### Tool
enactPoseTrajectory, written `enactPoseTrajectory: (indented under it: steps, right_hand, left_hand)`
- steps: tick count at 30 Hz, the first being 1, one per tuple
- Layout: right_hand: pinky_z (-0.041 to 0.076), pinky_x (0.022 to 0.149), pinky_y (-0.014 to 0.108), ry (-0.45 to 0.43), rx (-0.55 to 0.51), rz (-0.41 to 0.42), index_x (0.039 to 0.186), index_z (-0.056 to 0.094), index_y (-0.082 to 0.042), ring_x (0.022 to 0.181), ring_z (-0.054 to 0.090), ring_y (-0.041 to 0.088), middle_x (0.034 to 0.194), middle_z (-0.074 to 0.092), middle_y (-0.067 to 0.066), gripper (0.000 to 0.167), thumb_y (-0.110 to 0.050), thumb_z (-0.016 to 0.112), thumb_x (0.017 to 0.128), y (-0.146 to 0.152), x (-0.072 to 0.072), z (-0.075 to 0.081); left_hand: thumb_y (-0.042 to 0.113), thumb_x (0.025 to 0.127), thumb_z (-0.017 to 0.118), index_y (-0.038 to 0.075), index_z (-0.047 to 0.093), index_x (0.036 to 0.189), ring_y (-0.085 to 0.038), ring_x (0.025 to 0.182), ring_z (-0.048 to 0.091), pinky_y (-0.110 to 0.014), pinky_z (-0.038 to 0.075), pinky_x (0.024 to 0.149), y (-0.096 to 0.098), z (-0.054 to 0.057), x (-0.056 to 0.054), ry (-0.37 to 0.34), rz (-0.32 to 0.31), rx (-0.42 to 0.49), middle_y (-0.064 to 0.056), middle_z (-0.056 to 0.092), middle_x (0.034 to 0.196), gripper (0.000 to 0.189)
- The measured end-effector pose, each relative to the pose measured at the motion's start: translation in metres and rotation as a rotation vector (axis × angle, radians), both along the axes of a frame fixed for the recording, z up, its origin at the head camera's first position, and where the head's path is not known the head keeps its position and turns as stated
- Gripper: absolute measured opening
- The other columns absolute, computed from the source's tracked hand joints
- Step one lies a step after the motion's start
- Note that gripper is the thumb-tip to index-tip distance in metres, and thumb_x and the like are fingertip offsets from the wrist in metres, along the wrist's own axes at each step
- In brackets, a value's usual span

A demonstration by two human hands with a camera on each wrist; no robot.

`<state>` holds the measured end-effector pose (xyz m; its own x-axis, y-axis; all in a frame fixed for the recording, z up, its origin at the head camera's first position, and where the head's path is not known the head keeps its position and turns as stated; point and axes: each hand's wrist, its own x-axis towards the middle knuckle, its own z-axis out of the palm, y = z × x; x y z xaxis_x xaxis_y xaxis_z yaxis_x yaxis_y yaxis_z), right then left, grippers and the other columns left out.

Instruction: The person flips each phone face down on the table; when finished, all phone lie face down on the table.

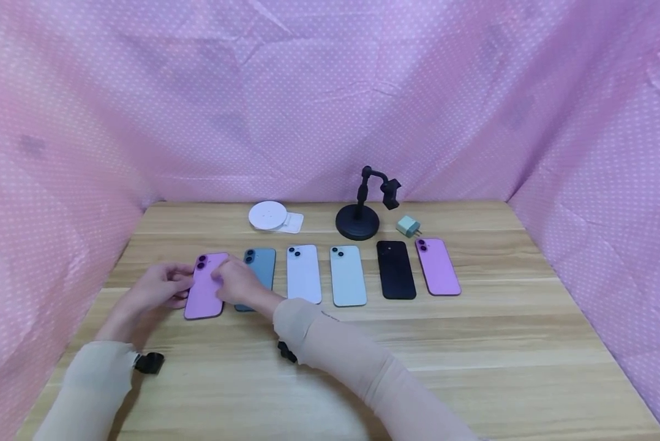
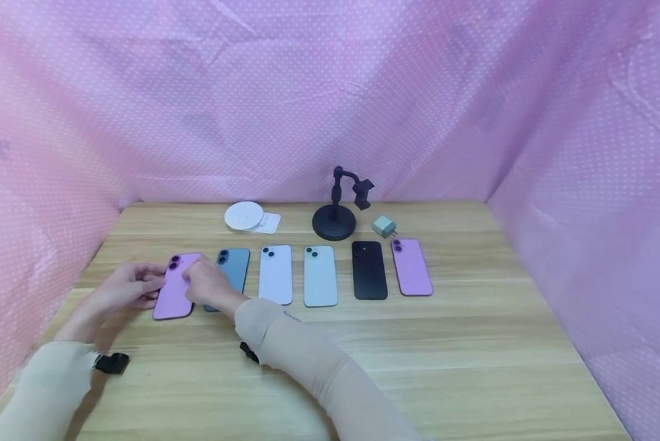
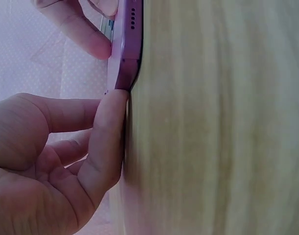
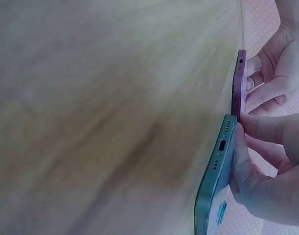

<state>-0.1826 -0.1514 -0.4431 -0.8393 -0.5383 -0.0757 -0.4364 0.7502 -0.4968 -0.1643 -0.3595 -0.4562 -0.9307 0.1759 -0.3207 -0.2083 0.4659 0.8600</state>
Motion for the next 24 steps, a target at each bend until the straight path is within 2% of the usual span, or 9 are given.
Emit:
enactPoseTrajectory:
  steps: [9,15,19,22,24]
  right_hand:
    - [0.041,0.101,0.013,-0.057,-0.072,-0.035,0.127,0.072,-0.014,0.123,0.054,0.006,0.13,0.066,-0.005,0.042,-0.012,0.081,0.086,0.006,0.0,0.0]
    - [0.041,0.102,0.013,-0.056,-0.098,-0.019,0.126,0.072,-0.012,0.123,0.055,0.007,0.127,0.068,-0.005,0.04,-0.011,0.081,0.087,0.009,-0.005,0.0]
    - [0.044,0.091,0.009,-0.117,-0.165,0.007,0.128,0.071,-0.011,0.115,0.06,0.004,0.126,0.069,-0.003,0.041,-0.011,0.08,0.088,0.012,-0.009,0.001]
    - [0.049,0.08,0.01,-0.216,-0.29,0.04,0.132,0.069,-0.01,0.107,0.063,0.005,0.127,0.069,-0.001,0.039,-0.012,0.075,0.093,0.023,-0.011,0.011]
    - [0.051,0.078,0.012,-0.25,-0.373,0.09,0.135,0.065,-0.008,0.106,0.064,0.009,0.13,0.068,0.002,0.039,-0.012,0.07,0.097,0.034,-0.014,0.025]
  left_hand:
    - [0.005,0.103,0.056,-0.018,0.036,0.144,-0.017,0.084,0.061,-0.034,0.063,0.071,0.008,0.003,-0.001,-0.004,0.01,-0.03,-0.017,0.061,0.106,0.051]
    - [0.004,0.103,0.056,-0.018,0.037,0.143,-0.019,0.085,0.061,-0.034,0.063,0.071,0.01,0.006,-0.004,0.006,-0.001,-0.051,-0.018,0.061,0.105,0.05]
    - [0.004,0.103,0.056,-0.019,0.036,0.143,-0.021,0.086,0.063,-0.034,0.063,0.072,0.008,0.012,-0.001,0.011,-0.014,-0.061,-0.025,0.061,0.111,0.05]
    - [0.006,0.104,0.056,-0.019,0.034,0.144,-0.027,0.09,0.066,-0.036,0.063,0.074,0.007,0.023,0.002,0.072,-0.042,-0.074,-0.032,0.059,0.118,0.052]
    - [0.008,0.104,0.056,-0.017,0.036,0.144,-0.033,0.094,0.066,-0.038,0.063,0.076,0.009,0.036,0.004,0.16,-0.076,-0.11,-0.034,0.057,0.12,0.051]
